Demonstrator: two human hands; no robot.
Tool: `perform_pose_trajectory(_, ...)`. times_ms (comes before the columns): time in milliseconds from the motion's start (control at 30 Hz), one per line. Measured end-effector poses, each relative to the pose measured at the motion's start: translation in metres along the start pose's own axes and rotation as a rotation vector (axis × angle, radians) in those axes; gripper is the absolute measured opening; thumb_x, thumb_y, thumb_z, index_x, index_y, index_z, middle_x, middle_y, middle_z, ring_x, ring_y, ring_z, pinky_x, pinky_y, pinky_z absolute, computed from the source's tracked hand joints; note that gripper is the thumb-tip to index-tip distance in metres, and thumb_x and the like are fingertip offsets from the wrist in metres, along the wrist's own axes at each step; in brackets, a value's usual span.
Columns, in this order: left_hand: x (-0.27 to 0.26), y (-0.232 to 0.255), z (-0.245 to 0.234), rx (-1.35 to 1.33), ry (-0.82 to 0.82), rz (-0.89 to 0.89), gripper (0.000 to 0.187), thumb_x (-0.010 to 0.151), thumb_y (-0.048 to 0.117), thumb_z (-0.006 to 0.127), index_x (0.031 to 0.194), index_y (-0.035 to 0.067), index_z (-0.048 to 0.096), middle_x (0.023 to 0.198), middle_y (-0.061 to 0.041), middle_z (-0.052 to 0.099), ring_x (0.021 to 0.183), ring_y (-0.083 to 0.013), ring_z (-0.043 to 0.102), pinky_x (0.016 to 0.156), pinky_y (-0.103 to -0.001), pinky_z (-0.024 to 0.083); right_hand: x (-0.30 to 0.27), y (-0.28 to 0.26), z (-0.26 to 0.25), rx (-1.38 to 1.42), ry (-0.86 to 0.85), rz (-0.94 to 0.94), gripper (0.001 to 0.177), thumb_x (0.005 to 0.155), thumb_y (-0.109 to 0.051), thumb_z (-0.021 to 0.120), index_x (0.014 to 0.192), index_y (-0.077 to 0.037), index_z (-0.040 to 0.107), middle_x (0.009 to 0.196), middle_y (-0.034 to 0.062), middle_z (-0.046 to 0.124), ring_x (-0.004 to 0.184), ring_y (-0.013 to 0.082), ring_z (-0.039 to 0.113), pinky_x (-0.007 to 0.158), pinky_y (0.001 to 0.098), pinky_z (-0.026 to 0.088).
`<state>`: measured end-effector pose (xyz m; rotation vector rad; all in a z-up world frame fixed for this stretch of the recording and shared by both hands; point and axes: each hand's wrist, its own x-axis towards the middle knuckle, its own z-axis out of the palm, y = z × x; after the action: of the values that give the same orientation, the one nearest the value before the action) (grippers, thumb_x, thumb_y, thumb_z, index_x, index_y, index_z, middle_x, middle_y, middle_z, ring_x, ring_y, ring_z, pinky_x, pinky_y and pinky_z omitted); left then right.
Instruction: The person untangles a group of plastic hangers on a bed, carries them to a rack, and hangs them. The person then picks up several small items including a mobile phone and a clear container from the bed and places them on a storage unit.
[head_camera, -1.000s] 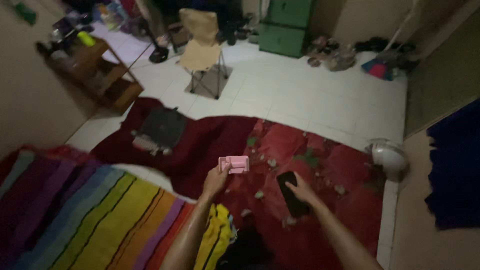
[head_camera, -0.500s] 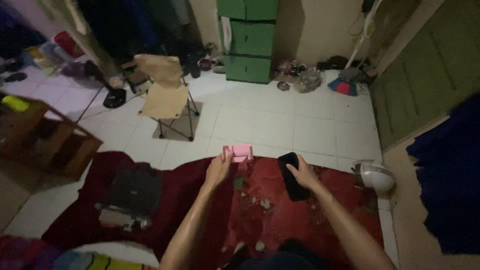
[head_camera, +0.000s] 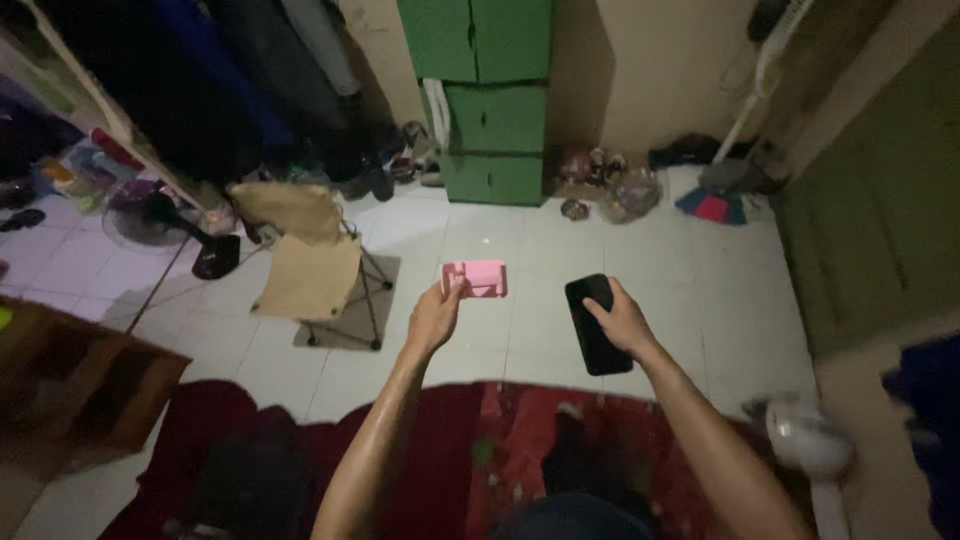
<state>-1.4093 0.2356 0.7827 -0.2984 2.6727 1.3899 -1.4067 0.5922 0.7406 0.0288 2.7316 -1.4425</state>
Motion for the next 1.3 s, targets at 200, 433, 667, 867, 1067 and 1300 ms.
perform_pose_trajectory(200, 0.151, 0.072, 0.042, -0.025, 0.041, 0.069, 0.06, 0.098, 0.059, 0.045, 0.124, 0.011, 0.069, 0.111, -0.021, 0.073, 0.109, -0.042, 0.066, 0.092, -0.05, 0.05, 0.189, -0.004, -0.038, -0.022, -0.058, 0.065, 0.051, 0.095, -0.029, 0.07, 0.134, -0.002, 0.053, 0.116, 0.0192, 0.072, 0.108, 0.0314, 0.072, 0.091, 0.0419, 0.056)
perform_pose_trajectory(433, 0.298, 0.112, 0.037, -0.025, 0.064, 0.015, 0.061, 0.099, 0.059, 0.043, 0.124, 0.011, 0.069, 0.115, -0.021, 0.073, 0.112, -0.0418, 0.066, 0.095, -0.047, 0.049, 0.35, -0.016, -0.055, -0.006, -0.135, 0.033, 0.058, 0.095, -0.029, 0.069, 0.142, -0.001, 0.052, 0.128, 0.0198, 0.069, 0.118, 0.0306, 0.067, 0.098, 0.0397, 0.052)
perform_pose_trajectory(667, 0.459, 0.127, 0.02, -0.083, 0.103, 0.054, 0.061, 0.098, 0.06, 0.046, 0.121, 0.01, 0.071, 0.112, -0.022, 0.074, 0.11, -0.0416, 0.067, 0.093, -0.048, 0.051, 0.528, -0.005, -0.029, 0.088, -0.083, -0.158, 0.073, 0.099, -0.032, 0.07, 0.153, 0.006, 0.038, 0.144, 0.022, 0.06, 0.129, 0.0272, 0.059, 0.106, 0.0383, 0.047)
perform_pose_trajectory(867, 0.629, 0.122, -0.004, -0.059, 0.039, 0.03, 0.066, 0.1, 0.061, 0.048, 0.116, 0.002, 0.072, 0.105, -0.028, 0.074, 0.105, -0.0427, 0.071, 0.093, -0.049, 0.051, 0.674, -0.043, -0.013, -0.109, -0.07, 0.082, 0.087, 0.097, -0.041, 0.066, 0.161, 0.002, 0.027, 0.153, 0.0194, 0.05, 0.103, 0.0398, 0.062, 0.089, 0.0439, 0.053)
perform_pose_trajectory(1067, 0.764, 0.161, -0.056, -0.116, 0.078, 0.192, 0.064, 0.1, 0.058, 0.047, 0.123, 0.003, 0.07, 0.112, -0.027, 0.072, 0.11, -0.0437, 0.068, 0.092, -0.048, 0.051, 0.828, -0.094, -0.016, -0.061, 0.161, -0.233, 0.081, 0.101, -0.036, 0.075, 0.154, 0.009, 0.035, 0.14, 0.027, 0.059, 0.12, 0.0256, 0.061, 0.098, 0.038, 0.05)
perform_pose_trajectory(1300, 0.868, 0.22, -0.086, -0.225, 0.156, 0.353, 0.055, 0.101, 0.051, 0.051, 0.115, 0.001, 0.069, 0.105, -0.024, 0.075, 0.102, -0.0397, 0.074, 0.09, -0.045, 0.054, 0.963, -0.172, -0.029, 0.202, 0.136, -0.272, 0.038, 0.097, -0.023, 0.073, 0.126, -0.002, 0.059, 0.116, 0.0125, 0.071, 0.107, 0.0224, 0.068, 0.092, 0.0359, 0.054)
